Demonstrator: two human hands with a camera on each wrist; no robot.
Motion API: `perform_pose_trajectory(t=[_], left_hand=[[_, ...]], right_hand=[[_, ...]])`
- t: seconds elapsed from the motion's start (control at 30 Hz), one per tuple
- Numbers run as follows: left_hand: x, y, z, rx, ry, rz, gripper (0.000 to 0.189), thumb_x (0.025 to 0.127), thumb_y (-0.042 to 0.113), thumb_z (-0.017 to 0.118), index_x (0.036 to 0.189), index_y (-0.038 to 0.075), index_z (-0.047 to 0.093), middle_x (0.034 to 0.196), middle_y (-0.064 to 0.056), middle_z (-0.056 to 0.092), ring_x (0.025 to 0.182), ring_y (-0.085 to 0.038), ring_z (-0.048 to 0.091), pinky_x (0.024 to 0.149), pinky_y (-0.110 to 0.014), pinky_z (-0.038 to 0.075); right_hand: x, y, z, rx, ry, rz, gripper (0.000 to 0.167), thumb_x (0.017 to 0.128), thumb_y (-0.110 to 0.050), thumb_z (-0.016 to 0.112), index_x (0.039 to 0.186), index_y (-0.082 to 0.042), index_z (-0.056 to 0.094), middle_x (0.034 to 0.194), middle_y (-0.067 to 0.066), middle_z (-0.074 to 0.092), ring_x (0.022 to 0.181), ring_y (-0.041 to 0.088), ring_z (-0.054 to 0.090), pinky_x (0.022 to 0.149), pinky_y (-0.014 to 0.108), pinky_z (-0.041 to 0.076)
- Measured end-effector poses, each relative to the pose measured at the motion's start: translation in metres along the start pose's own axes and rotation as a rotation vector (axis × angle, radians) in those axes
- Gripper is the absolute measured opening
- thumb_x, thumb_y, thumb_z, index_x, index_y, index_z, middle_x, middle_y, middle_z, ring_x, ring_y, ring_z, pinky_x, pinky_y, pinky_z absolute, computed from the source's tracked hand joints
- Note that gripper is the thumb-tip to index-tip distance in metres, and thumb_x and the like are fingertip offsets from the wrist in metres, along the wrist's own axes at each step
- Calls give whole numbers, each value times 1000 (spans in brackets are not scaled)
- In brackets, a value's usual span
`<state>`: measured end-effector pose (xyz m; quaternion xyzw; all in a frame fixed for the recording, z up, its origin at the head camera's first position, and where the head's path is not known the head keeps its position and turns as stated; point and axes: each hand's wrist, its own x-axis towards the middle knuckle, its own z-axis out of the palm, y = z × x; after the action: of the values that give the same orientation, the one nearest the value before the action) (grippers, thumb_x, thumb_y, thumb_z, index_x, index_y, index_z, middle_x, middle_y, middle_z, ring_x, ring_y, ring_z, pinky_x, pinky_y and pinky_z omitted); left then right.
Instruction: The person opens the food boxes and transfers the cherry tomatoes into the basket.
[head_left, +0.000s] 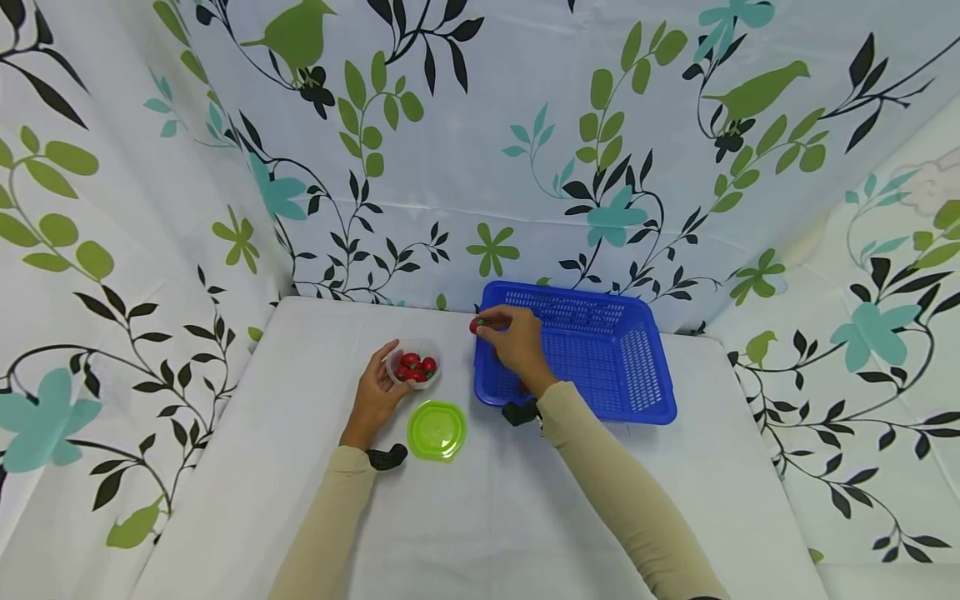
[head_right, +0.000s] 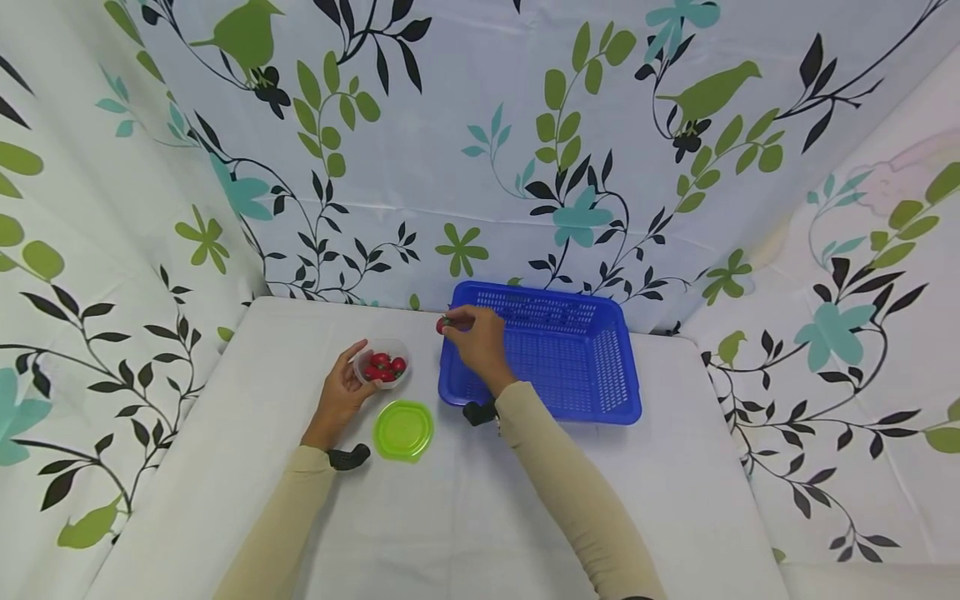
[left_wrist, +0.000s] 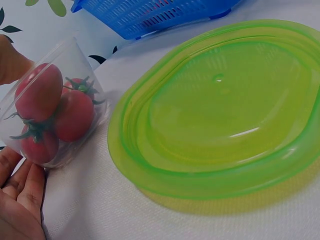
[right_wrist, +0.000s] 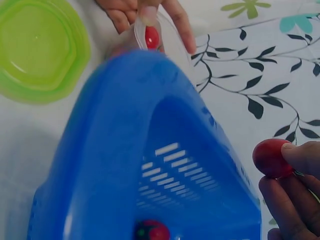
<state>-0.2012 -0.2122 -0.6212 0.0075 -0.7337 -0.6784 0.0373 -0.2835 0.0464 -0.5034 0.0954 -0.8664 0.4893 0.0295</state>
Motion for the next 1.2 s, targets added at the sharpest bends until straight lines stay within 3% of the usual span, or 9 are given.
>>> perform_pose_trajectory(t=[0.23, 0.73, 1.2], left_hand=[[1, 0, -1, 9, -2, -9, 85, 96, -4, 72, 167, 15, 30, 170, -18, 39, 160, -32, 36, 130, -44, 31], [3, -7, -4, -20, -25, -6, 85, 96, -2, 73, 167, 17, 31, 170, -16, 40, 161, -30, 35, 128, -41, 31], [2, -3, -4, -17, -32, 1, 85, 96, -2, 73, 167, 14, 30, 170, -18, 38, 161, -32, 34, 130, -46, 30]], right_hand=[[1, 10, -11, 8, 10, 21, 21, 93, -14, 82, 114, -12, 81, 110, 5, 81, 105, 23, 77, 98, 44, 64], [0, 24, -24, -9, 20, 89, 19, 93, -15, 83, 112, -14, 81, 109, 4, 81, 108, 24, 76, 93, 45, 65], [-1, 40, -37, -8, 18, 129, 19, 94, -13, 81, 113, -11, 81, 113, 8, 80, 108, 27, 76, 99, 45, 64]])
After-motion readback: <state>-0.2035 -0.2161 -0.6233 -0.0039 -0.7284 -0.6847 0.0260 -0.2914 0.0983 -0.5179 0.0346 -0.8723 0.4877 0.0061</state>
